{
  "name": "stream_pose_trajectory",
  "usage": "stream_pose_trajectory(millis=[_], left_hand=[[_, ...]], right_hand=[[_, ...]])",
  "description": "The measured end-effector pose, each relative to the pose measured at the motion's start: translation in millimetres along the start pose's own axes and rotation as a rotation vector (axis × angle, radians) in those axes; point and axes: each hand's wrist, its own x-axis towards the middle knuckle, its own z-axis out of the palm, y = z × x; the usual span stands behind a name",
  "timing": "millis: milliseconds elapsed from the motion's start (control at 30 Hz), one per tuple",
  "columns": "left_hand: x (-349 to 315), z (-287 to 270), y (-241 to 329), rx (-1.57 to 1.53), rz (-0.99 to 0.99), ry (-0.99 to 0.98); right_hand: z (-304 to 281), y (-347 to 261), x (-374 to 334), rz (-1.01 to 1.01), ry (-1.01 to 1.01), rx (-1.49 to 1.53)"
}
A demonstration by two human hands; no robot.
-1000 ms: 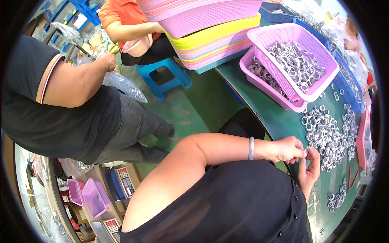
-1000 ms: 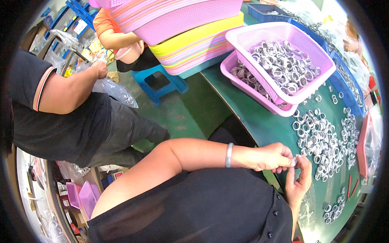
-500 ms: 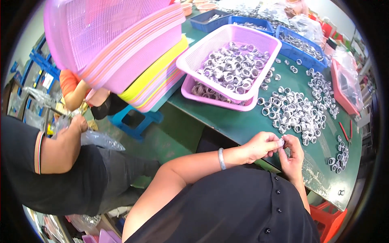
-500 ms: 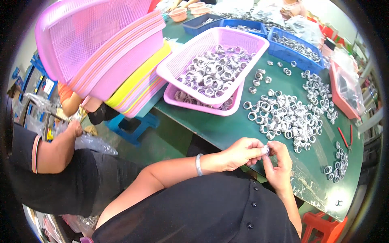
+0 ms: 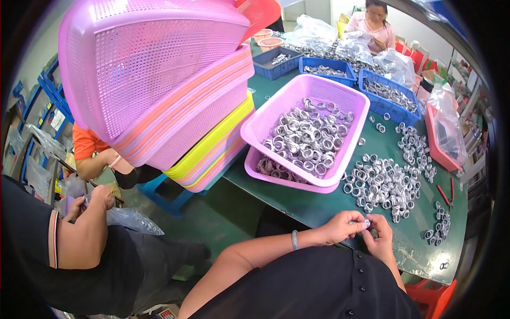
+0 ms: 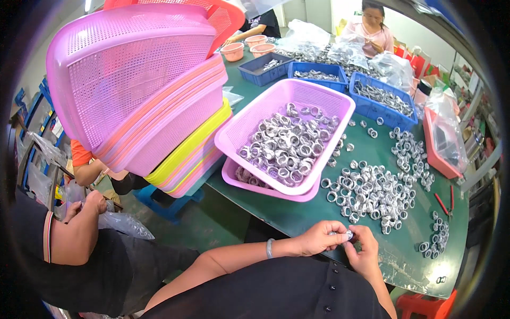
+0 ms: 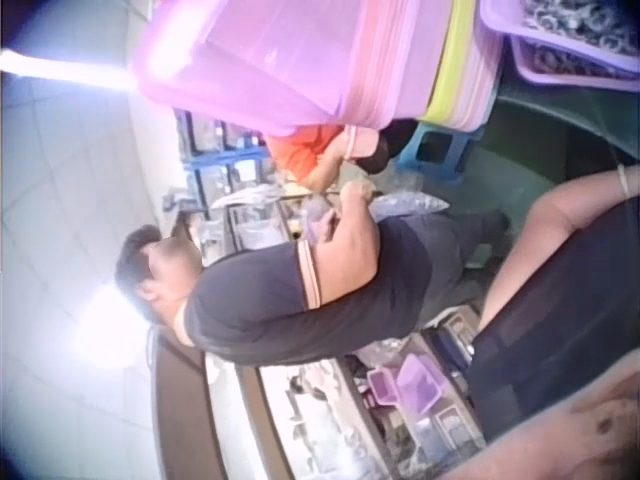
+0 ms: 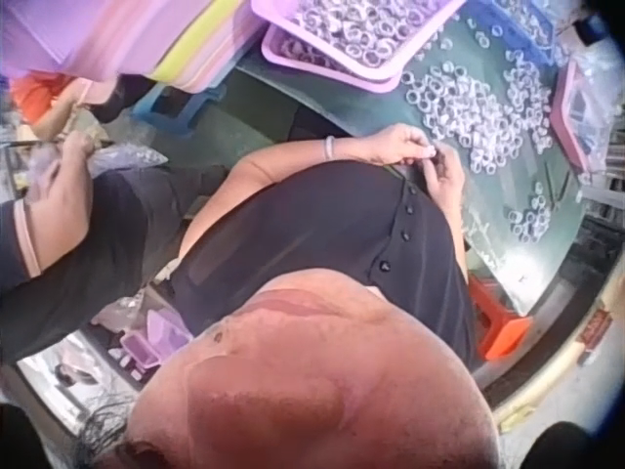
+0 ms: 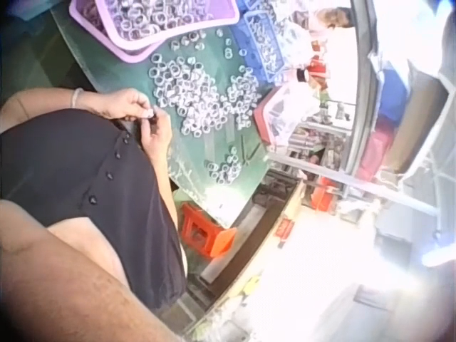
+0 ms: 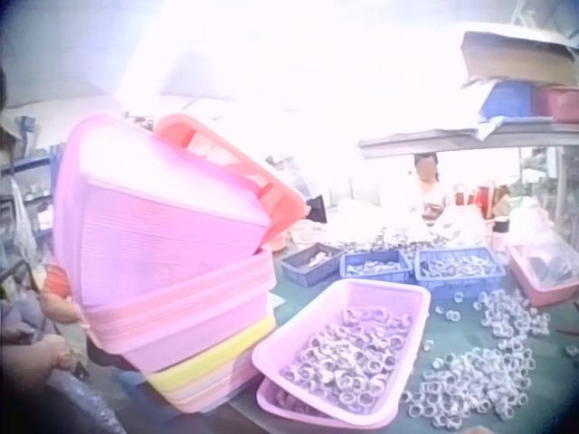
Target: The person assembles small metal components at a workbench, picking up metal rings and inserting smaller silver parts into them by hand before placing the completed assemblies into a basket.
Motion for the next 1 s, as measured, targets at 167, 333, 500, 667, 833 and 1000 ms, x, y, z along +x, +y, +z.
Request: stream_pose_trajectory(millis=[167, 333, 500, 667, 833, 1000], left_hand=[[5.4, -7.5, -5.3, -0.167, -0.007, -0.035], [10.3, -14.1, -13.1, -0.258, -0.028, -0.067], [11.6, -17.9, -11.7, -0.297, -0.065, -0.089], [14.2, -19.9, -11.1, -0.313, -0.094, -0.109], [14.9, -24.1, -9.9, -0.332, -0.091, -0.117], [13.0, -20.0, -6.0, -0.305, -0.112, -0.103]], right_hand=[[2.2, -1.3, 10.2, -0.009, -0.012, -0.022], [3.1, -7.0, 18.5, 0.019, -0.050, -0.053], [5.0, -13.4, 23.5, 0.048, -0.059, -0.073], [5.9, -18.1, 27.5, 0.093, -0.076, -0.115], [6.0, -15.7, 32.3, 0.126, -0.104, -0.092], [0.5, -8.9, 27.2, 0.146, -0.103, -0.027]])
